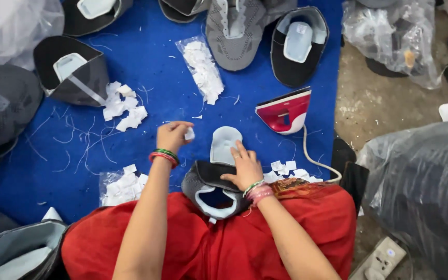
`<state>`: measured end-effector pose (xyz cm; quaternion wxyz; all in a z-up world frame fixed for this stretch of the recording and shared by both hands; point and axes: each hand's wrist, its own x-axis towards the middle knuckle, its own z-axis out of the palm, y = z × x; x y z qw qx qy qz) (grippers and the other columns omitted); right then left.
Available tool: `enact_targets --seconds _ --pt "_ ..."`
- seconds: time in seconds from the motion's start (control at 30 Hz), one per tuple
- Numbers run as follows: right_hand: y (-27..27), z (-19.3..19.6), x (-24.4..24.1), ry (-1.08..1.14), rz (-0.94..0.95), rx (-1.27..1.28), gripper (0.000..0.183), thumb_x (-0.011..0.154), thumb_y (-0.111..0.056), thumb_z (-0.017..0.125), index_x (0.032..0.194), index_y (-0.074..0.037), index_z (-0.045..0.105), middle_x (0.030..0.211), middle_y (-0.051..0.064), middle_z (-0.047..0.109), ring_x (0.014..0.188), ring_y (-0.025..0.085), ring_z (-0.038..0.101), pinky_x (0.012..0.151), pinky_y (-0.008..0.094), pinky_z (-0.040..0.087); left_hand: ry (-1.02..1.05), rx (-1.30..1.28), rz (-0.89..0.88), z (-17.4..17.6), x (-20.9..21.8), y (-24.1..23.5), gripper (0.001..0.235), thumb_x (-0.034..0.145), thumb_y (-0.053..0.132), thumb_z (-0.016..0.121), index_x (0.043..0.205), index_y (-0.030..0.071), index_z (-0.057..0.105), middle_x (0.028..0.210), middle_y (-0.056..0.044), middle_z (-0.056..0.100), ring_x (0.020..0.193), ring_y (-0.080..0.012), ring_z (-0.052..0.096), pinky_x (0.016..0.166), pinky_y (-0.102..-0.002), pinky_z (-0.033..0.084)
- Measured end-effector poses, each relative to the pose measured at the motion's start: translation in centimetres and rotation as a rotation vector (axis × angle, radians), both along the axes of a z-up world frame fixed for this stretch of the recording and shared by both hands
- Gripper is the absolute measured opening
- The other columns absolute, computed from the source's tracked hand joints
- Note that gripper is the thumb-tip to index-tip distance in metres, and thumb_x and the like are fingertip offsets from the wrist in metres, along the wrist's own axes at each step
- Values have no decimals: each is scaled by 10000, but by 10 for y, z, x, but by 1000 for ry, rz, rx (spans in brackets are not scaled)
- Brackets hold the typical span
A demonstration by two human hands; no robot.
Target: Pressing and attaching components to shoe uppers using a hand-held iron.
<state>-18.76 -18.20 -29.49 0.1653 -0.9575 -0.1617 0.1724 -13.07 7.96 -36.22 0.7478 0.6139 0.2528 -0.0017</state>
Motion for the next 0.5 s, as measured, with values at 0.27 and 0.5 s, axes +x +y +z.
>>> enact_targets --seconds 0.27,0.5 --pt "2 -1 17 72 39 -164 1125 634 -594 884 1532 -124 395 1646 37 277 1379 330 384 1069 528 402 -238 918 -593 25 28 -93 246 872 77 643 1019 180 811 940 -136 770 887 -323 733 827 -421 580" --pt "0 -2 21 36 8 -72 1186 578 -577 911 1530 -98 391 1616 53 326 1358 336 412 1058 519 412 -236 1195 -900 40 55 -111 274 854 56 661 1056 202 776 965 -113 768 975 -322 723 843 -434 570"
